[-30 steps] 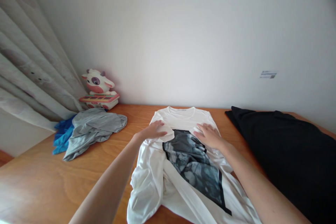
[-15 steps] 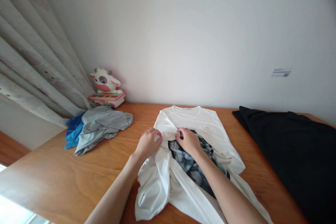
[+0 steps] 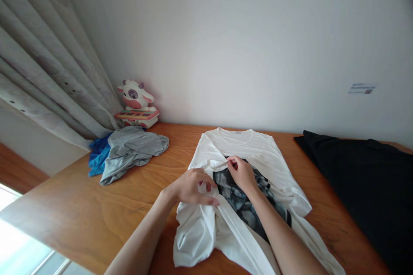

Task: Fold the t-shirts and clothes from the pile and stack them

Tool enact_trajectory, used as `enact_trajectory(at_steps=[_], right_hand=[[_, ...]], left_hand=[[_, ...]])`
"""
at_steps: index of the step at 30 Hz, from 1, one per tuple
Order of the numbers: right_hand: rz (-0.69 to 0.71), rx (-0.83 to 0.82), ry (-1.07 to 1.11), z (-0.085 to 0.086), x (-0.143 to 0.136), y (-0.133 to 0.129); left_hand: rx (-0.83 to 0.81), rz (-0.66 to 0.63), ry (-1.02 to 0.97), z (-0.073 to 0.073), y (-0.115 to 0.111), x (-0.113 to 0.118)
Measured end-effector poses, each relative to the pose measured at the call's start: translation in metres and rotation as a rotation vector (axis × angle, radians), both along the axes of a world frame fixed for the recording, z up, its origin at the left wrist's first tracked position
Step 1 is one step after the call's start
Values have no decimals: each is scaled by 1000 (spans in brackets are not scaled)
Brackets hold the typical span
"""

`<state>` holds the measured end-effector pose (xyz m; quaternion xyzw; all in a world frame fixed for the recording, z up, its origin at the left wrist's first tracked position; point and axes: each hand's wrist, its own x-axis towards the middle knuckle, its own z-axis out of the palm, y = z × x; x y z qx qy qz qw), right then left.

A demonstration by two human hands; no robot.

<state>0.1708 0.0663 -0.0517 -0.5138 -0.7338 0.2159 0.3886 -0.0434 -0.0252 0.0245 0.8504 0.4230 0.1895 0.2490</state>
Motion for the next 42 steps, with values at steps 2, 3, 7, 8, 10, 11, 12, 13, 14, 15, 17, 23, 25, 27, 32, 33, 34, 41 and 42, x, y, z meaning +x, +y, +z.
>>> enact_trajectory(at_steps=[2,3,7,8,10,11,12,13,14,15,17,23,25,27,32,33,34,41,42], right_hand=[[7,-4,6,-1,0,0],[8,-7,8,-1,0,0],[1,-15,14,-1,1,0],[-1,-16,16,-1,1,0],[-3,-17,22,-1,0,0],[-2,-18,26,-1,0,0],[-2,-19,31,-2,0,0],[0,-20,37,-2,0,0],[1,-21,42,-2,-1,0],[1,-22,47,-3,-1,0],[-2,-25,59,-3,0,1],[-37,-41,105,-2,1,2],[-45,-43,112,0,1,1],[-55,-41,111,1,1,1],[-66,-26,92,4,2,-1],[-66,-22,85,4,2,-1],[-64,-19,77,4,2,-2],[-96,11,33,7,2,-3],[-112,17,28,7,1,-2]], left_hand=[[-177,52,2,5,-4,-2],[-299,46,-6,8,-6,-4],[-670,-66,-118,10,-8,-10],[-616,-15,-151,8,-6,-10],[-310,229,-162,-2,0,-8],[-114,377,-125,-9,3,-7],[63,509,-64,-17,7,-6],[196,605,8,-25,11,-6],[277,659,76,-32,15,-7],[314,676,127,-39,18,-9],[328,654,162,-47,23,-15],[340,495,-109,-31,20,-32],[304,398,-184,-21,15,-35],[236,282,-200,-14,10,-37],[129,230,-44,-17,9,-30],[158,267,-19,-20,11,-28],[197,300,-7,-24,12,-27],[292,481,39,-43,26,-33],[286,529,48,-43,31,-33]])
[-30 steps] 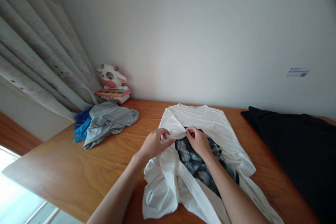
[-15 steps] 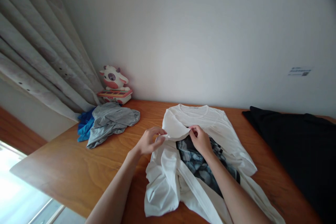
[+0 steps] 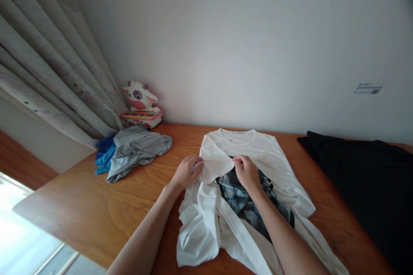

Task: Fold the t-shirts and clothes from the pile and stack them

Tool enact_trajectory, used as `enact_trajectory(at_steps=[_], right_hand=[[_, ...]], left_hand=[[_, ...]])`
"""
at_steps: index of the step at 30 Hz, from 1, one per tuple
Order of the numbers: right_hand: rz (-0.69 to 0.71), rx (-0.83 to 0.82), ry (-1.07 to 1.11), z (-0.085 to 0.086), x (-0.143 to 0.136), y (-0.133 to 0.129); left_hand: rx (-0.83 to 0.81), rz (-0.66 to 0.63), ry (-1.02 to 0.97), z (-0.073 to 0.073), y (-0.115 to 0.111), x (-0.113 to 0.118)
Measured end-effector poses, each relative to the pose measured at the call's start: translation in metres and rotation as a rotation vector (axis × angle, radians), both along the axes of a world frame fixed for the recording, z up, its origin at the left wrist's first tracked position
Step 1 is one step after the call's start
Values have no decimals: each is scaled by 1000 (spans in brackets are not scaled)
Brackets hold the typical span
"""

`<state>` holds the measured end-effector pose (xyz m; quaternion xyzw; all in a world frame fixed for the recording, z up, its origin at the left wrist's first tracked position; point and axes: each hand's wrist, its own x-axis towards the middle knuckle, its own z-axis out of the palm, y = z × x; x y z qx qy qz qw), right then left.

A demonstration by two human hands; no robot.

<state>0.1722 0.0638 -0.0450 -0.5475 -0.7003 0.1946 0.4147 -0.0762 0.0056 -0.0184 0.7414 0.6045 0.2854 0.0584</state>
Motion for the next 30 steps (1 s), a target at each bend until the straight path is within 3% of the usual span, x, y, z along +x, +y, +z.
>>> enact_trajectory(at_steps=[3,7,13,17,22,27,30], right_hand=[[-30,15,-33,0,-2,0],[-20,32,-108,-1,-5,-2],[60,63,-264,5,-13,-11],[82,26,-379,14,-17,-18],[111,-76,-403,32,-9,-16],[127,-97,-344,63,17,-10],[109,-92,-286,70,49,-11]], left_hand=[[-62,102,41,3,23,5],[-163,75,121,6,63,22],[-332,209,208,-4,104,56],[-347,308,261,-15,106,64],[-126,307,276,-17,96,62],[-16,36,275,-3,88,76],[-21,-79,244,5,86,99]])
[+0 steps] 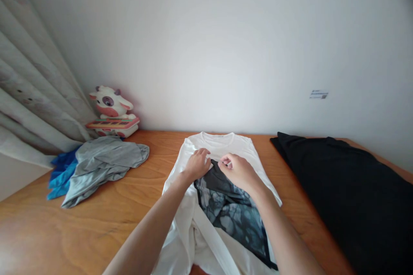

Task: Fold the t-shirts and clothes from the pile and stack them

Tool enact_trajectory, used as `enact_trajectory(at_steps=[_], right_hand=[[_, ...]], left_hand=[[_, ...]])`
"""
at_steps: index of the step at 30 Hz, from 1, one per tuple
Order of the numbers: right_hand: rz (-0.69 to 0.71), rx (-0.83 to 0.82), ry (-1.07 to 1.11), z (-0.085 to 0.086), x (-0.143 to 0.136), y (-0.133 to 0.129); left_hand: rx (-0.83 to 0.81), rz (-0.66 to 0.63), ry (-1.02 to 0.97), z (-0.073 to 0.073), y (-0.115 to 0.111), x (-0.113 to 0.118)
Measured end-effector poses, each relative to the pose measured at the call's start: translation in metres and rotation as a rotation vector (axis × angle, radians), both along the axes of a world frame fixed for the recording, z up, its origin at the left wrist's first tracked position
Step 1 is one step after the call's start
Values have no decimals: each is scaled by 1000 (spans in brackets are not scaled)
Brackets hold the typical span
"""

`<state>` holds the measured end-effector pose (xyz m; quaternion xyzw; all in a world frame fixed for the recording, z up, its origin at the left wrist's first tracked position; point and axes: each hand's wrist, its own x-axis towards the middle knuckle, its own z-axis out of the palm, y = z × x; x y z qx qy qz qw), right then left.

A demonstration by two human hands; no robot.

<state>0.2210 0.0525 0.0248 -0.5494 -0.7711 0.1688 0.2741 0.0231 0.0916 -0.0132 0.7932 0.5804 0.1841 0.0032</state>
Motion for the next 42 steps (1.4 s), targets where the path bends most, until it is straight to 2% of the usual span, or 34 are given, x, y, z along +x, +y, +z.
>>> enact_trajectory(at_steps=[4,6,9,11,15,22,26,29,33,37,42], right_hand=[[-13,35,-23,-19,62,-11],[-7,50,-35,-33,94,-20],[28,67,-16,-46,129,-33],[46,81,-14,-51,139,-40],[55,112,-28,-55,137,-46],[69,135,-11,-52,138,-46],[120,148,25,-51,142,-49],[103,156,5,-55,143,-49],[54,198,10,-63,142,-46],[58,221,-25,-67,141,-42],[15,265,2,-69,140,-38]], left_hand=[[-6,-207,-21,7,-3,37],[-40,-242,-79,8,-4,53],[-97,-93,-197,4,-4,70],[-111,33,-237,0,-1,77],[-130,157,-263,-8,3,86],[-198,168,-380,-8,1,83],[-228,189,-331,-1,8,82],[-210,142,-239,6,23,97],[-222,-24,-115,8,50,135],[-302,-91,-23,-5,77,165],[-341,-73,37,-19,106,176]])
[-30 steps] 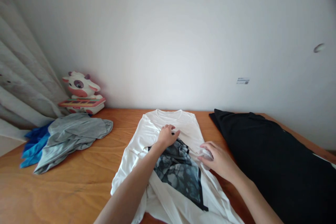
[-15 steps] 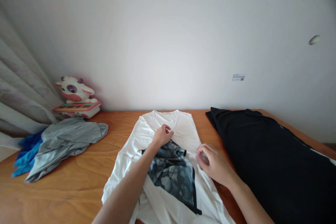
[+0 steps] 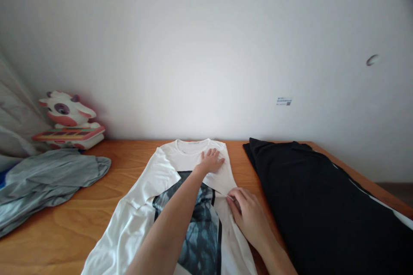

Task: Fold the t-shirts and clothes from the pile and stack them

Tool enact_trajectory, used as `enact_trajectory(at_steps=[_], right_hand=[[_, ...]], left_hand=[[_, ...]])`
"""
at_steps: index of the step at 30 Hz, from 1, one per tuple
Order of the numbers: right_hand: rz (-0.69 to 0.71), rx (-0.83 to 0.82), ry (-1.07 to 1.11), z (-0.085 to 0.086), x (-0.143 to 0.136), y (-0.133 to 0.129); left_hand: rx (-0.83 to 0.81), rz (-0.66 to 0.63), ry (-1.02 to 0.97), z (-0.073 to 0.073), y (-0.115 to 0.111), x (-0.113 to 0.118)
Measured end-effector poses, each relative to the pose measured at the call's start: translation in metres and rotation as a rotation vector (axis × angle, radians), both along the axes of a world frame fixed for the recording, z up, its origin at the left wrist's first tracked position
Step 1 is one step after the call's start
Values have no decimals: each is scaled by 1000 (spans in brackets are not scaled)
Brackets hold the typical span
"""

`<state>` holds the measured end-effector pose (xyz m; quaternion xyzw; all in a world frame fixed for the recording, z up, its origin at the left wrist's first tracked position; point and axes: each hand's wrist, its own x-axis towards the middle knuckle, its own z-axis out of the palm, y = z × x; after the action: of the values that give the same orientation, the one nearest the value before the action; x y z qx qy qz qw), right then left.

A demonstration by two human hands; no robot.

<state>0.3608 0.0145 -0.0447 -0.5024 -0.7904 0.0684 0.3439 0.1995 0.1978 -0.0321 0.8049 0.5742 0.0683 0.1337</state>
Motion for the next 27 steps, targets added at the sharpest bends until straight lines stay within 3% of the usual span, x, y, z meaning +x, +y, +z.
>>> enact_trajectory(at_steps=[6,11,14,20,23,27], right_hand=[[-27,24,-28,-2,-3,2],[-42,40,-36,-3,-4,3],[-34,42,-28,-3,-2,4],[-44,55,-10,-2,0,5],[-36,64,-4,-2,0,5],[-23,64,-7,-1,0,5]], left_hand=[[83,21,18,3,20,12],[134,-83,-18,-4,24,26],[118,-77,-31,-4,28,30],[87,92,-6,23,24,16],[-64,144,64,39,17,-6],[-304,90,113,55,9,-31]])
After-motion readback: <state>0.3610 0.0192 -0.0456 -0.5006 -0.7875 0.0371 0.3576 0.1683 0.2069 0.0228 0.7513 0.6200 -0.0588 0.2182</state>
